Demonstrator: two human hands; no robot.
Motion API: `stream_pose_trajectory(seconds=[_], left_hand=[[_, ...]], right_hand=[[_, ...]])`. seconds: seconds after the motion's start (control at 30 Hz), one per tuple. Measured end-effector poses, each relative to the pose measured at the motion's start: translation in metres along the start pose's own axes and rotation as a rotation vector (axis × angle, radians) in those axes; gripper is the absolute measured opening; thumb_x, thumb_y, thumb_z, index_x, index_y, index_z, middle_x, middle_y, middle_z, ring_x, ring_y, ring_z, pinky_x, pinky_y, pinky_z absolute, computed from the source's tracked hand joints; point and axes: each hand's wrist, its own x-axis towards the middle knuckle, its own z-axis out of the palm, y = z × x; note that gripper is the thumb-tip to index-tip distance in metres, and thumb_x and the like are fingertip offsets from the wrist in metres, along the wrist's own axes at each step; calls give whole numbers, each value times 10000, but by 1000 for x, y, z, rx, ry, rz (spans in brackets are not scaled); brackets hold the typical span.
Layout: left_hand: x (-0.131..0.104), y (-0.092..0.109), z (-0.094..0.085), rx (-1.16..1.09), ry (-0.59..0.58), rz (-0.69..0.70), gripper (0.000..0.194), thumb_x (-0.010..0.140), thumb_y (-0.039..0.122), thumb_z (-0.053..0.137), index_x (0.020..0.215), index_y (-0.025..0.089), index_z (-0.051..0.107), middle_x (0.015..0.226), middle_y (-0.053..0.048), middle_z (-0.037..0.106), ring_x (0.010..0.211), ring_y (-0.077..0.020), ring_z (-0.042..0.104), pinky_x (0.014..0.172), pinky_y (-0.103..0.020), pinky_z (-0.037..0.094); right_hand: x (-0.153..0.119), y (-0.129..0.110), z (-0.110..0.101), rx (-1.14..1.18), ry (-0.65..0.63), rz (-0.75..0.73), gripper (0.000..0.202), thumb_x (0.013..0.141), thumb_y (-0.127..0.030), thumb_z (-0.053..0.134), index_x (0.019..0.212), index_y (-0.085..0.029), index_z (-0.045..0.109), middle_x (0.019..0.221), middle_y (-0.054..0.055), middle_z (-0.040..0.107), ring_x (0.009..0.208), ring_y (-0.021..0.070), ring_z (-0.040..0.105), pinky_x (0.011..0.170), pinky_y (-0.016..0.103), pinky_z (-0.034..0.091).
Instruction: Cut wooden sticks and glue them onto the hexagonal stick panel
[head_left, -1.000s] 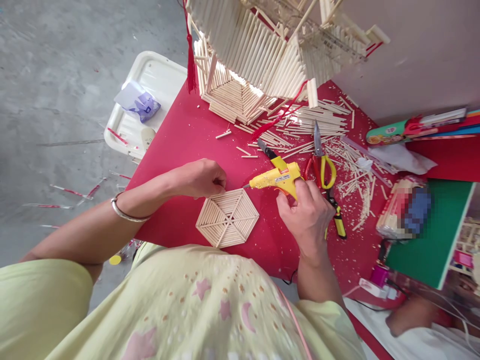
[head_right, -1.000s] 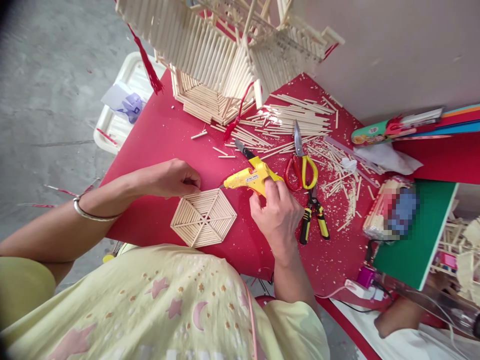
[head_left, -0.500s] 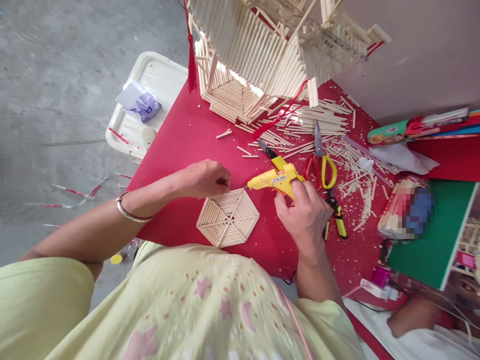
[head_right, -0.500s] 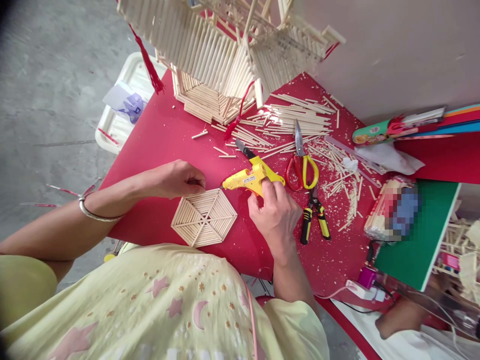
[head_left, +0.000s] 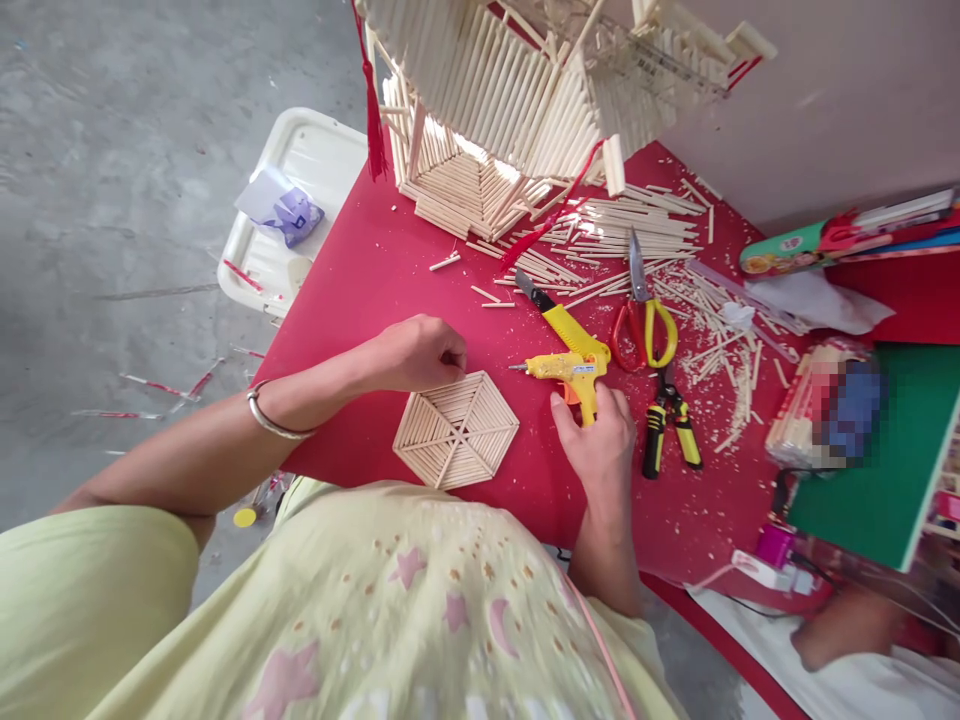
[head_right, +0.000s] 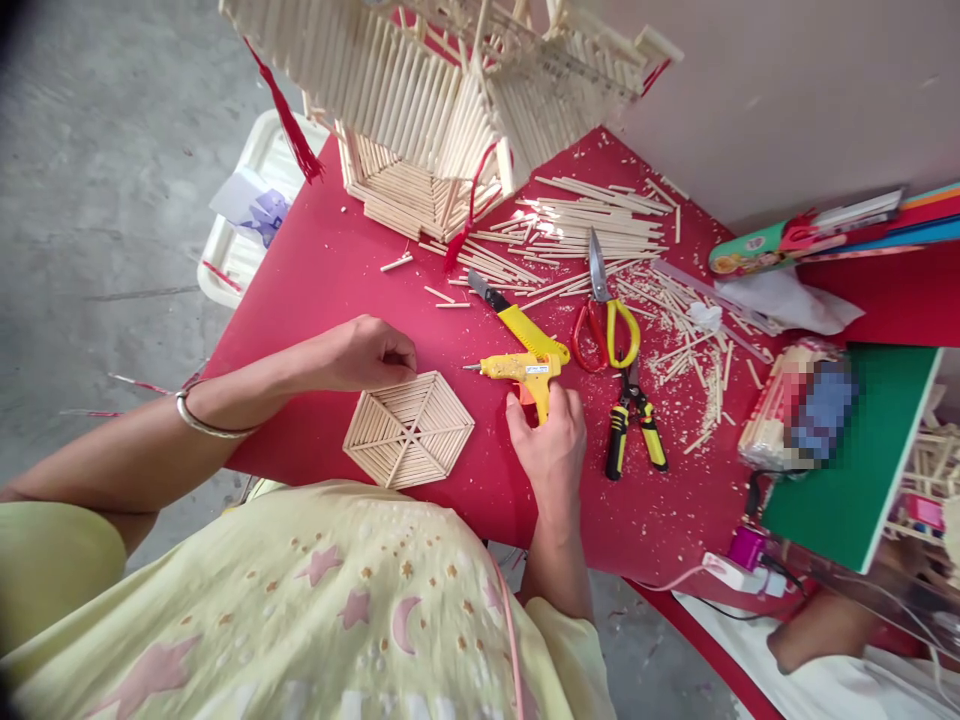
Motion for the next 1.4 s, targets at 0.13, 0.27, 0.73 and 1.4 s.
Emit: stream_pose_trajectory(seconds=[0.13,0.27,0.73,1.4], left_hand=[[1,0,-1,19,1,14,160,704,202,579,691,148,729,593,18,623,546,-84,471,515,-218,313],[2,0,-1,9,-1,43,155,685,193,574,666,137,717,555,19,601,517,-78,451,496,-207,308],[2,0,-2,3,-2,83,142,683,157,586,610,123,702,515,27,578,504,-62,442,507,-184,326],[4,-2,10,-8,108,158,187,743,191,590,663,136,750,563,7,627,534,-70,472,526,-174,349]], right_hand=[[-21,-12,-3,-65,124,29,647,895,-578,719,1335,-106,668,1173,204,678,1080,346,652,947,491,535],[-36,-43,2,188,190,-144,362,959,-335,688,1294,-198,700,1122,130,685,1043,263,663,945,429,550],[-45,-74,25,499,31,-382,353,924,-236,713,1277,-229,719,1271,112,691,1142,274,611,1026,482,545],[-47,-74,25,487,1,-364,358,941,-257,690,1299,-248,707,1286,97,687,1172,271,599,1026,473,537]])
